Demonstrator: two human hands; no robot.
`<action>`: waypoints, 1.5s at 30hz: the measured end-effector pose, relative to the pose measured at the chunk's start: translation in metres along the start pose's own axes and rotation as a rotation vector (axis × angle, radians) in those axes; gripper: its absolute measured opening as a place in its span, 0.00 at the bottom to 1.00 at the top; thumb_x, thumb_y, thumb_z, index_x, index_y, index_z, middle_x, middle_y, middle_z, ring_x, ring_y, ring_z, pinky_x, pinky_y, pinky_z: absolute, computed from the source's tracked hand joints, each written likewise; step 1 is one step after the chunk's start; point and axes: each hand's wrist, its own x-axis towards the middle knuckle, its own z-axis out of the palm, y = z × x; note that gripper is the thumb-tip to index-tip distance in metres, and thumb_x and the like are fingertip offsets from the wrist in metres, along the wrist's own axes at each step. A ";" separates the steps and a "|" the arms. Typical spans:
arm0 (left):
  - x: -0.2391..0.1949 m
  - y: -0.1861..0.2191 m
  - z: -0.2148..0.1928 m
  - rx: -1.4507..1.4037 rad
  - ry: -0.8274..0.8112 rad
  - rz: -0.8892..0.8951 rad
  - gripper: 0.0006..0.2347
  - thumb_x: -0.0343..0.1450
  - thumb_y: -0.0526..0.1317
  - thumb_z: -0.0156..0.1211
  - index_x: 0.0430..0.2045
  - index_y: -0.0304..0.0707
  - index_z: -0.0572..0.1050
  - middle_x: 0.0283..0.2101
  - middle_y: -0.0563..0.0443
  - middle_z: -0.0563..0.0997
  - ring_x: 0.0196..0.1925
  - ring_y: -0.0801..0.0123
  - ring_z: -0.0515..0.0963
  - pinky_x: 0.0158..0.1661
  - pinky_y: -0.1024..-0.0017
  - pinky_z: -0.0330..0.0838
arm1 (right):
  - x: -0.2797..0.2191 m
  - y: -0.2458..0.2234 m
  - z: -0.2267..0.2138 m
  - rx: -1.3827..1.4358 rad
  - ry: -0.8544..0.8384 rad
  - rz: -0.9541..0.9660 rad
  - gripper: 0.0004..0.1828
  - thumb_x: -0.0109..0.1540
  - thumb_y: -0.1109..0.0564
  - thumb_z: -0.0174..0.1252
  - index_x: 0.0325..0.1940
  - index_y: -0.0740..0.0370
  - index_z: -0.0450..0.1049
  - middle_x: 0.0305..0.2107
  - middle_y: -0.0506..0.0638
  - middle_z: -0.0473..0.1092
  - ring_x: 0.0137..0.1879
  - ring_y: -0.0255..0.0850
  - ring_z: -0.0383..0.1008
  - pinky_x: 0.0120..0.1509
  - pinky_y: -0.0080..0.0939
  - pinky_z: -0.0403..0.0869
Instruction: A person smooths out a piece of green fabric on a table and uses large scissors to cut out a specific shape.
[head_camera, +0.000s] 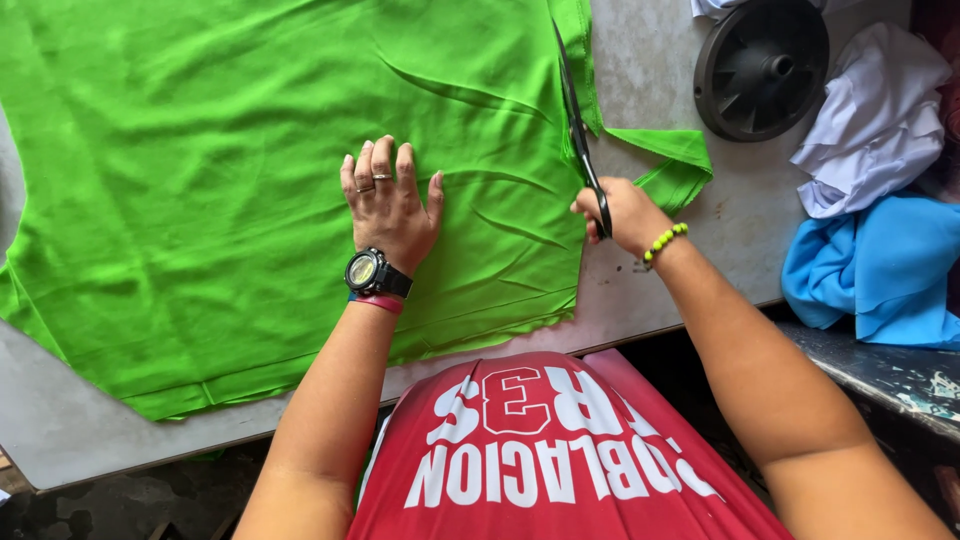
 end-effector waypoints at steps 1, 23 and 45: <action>0.000 0.000 0.000 0.002 -0.005 0.000 0.20 0.77 0.54 0.54 0.54 0.37 0.71 0.59 0.40 0.69 0.65 0.50 0.65 0.65 0.45 0.56 | 0.008 0.000 -0.002 -0.014 -0.002 -0.036 0.16 0.56 0.47 0.59 0.23 0.62 0.73 0.13 0.55 0.69 0.20 0.42 0.75 0.31 0.39 0.74; 0.000 0.001 -0.001 0.011 -0.010 -0.011 0.20 0.77 0.54 0.53 0.54 0.39 0.71 0.60 0.42 0.68 0.66 0.52 0.65 0.66 0.46 0.56 | 0.065 -0.027 -0.010 0.045 0.024 -0.114 0.15 0.56 0.49 0.61 0.23 0.64 0.71 0.13 0.56 0.67 0.19 0.41 0.75 0.28 0.37 0.77; 0.001 0.001 0.001 0.019 0.043 -0.020 0.19 0.75 0.52 0.54 0.54 0.40 0.73 0.59 0.43 0.72 0.64 0.53 0.70 0.65 0.47 0.60 | 0.089 -0.057 -0.007 0.050 -0.011 -0.034 0.21 0.54 0.41 0.62 0.27 0.64 0.73 0.15 0.58 0.70 0.20 0.43 0.76 0.28 0.41 0.79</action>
